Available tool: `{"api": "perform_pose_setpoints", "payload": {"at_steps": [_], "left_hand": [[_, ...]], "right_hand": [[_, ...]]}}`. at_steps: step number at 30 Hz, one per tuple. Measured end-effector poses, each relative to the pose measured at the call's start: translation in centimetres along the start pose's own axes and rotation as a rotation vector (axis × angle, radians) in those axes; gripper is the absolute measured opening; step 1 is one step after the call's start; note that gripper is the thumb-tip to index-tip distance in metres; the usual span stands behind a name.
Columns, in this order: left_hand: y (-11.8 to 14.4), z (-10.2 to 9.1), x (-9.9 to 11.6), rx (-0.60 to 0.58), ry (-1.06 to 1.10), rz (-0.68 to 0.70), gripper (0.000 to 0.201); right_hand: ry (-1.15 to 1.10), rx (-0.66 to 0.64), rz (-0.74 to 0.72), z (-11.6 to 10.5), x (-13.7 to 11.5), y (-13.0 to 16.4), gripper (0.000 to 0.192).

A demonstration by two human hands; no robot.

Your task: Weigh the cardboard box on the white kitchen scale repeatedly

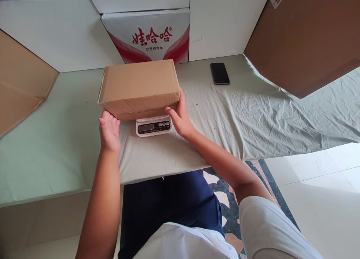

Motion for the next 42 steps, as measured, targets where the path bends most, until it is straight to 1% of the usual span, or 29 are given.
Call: {"api": "perform_pose_setpoints", "payload": {"at_steps": [5,12,16,18,19,22,23,25,28,30,32,37,42], "left_hand": [[-0.1,0.0,0.0,0.001,-0.003,-0.001,0.091],[0.0,0.0,-0.1,0.004,0.059,0.015,0.083],[-0.1,-0.1,-0.3,-0.007,0.044,0.018,0.085],[-0.3,-0.9,-0.6,0.028,0.019,0.04,0.086],[-0.5,-1.6,-0.9,0.067,0.015,0.049,0.084],[-0.8,-3.8,-2.1,0.188,0.031,0.052,0.071],[-0.9,-4.2,-2.4,0.206,0.034,0.051,0.067],[-1.0,-4.5,-3.0,0.2,0.028,0.053,0.064],[-1.0,-4.0,-3.4,0.162,0.029,0.053,0.061],[-0.9,-3.3,-3.3,0.134,0.034,0.056,0.062],[-0.8,-2.7,-3.0,0.117,0.032,0.055,0.066],[-0.5,-1.7,-2.4,0.121,0.048,0.003,0.084],[-0.3,-1.1,-2.0,0.097,-0.003,0.001,0.088]], "right_hand": [[-0.011,0.011,0.005,-0.1,0.2,0.0,0.075],[-0.014,-0.001,-0.018,-0.1,0.2,0.0,0.079],[0.01,-0.004,-0.015,-0.1,0.2,0.0,0.079],[0.026,0.008,-0.026,-0.4,0.4,-0.1,0.082],[0.024,0.021,-0.037,-0.7,0.5,-0.2,0.083],[0.004,0.083,-0.061,-2.1,1.1,-0.8,0.085],[0.0,0.107,-0.061,-2.6,1.4,-1.0,0.085],[-0.005,0.15,-0.051,-3.6,2.0,-1.5,0.084],[-0.018,0.188,-0.028,-4.6,2.9,-2.1,0.083],[-0.027,0.188,-0.018,-4.7,3.3,-2.2,0.081],[-0.045,0.19,-0.012,-4.5,3.5,-2.2,0.08],[-0.11,0.224,0.032,-4.0,3.5,-1.7,0.081],[-0.047,0.19,0.03,-3.8,3.8,-1.6,0.083]]}}
Point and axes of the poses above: each hand's wrist, its own y-axis away from the middle knuckle, its own z-axis out of the palm, x = y × z, the point moved 6 cm from there along -y, towards the middle knuckle, and after that the axes turned 12 degrees about -y, right-handed, at the moved point
